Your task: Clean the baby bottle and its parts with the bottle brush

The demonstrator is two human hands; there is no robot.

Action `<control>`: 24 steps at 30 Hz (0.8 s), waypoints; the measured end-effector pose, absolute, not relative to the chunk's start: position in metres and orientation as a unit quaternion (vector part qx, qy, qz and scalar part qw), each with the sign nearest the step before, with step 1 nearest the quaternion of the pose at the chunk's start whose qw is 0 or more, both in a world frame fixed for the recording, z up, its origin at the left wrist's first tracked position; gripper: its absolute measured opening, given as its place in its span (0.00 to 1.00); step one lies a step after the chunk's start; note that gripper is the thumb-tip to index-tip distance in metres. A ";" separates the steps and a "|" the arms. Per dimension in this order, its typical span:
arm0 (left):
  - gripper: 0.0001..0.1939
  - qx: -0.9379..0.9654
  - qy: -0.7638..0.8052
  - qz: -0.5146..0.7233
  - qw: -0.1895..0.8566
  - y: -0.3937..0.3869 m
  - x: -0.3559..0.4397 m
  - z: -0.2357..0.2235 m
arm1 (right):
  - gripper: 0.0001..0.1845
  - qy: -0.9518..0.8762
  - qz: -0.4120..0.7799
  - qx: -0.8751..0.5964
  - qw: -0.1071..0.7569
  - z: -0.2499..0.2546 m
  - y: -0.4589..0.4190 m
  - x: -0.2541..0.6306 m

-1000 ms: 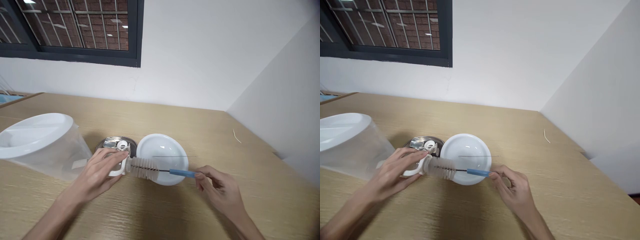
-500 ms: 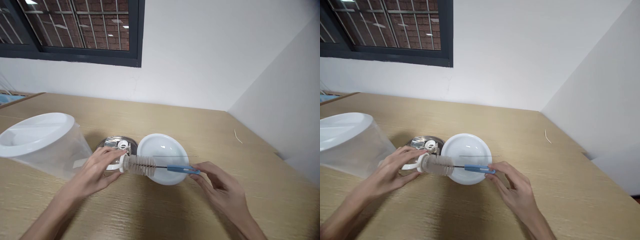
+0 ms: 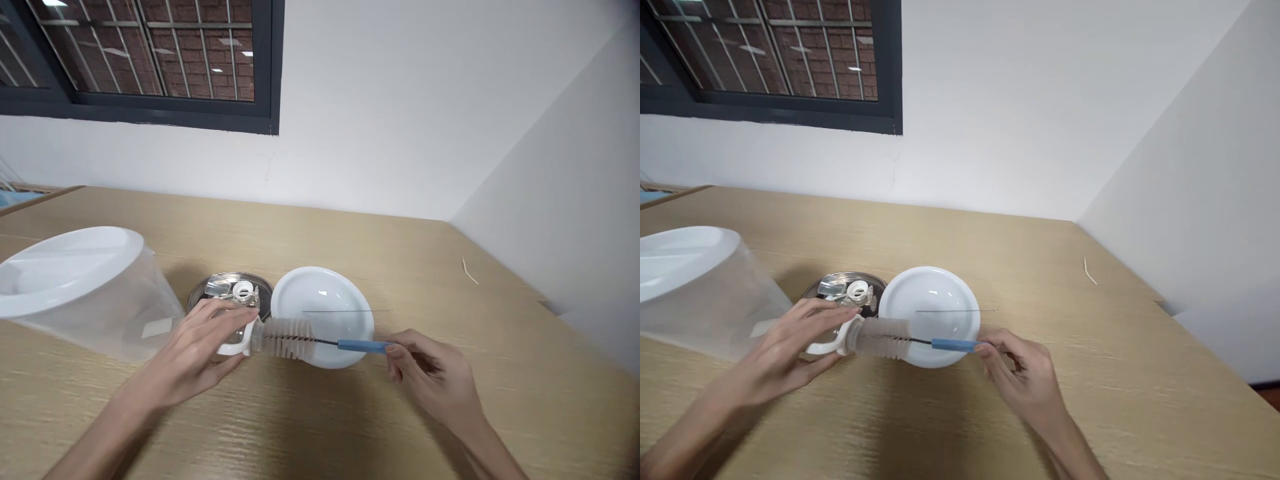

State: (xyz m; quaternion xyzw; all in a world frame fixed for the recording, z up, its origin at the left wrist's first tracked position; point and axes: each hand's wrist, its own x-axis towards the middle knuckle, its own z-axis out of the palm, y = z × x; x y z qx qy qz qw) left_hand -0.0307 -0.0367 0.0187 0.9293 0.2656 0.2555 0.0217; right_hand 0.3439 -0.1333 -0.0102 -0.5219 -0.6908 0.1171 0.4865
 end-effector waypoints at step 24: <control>0.26 0.924 0.284 0.255 0.030 -0.039 -0.029 0.022 | 0.08 -0.712 0.050 -0.515 0.475 -0.013 -0.134 0.346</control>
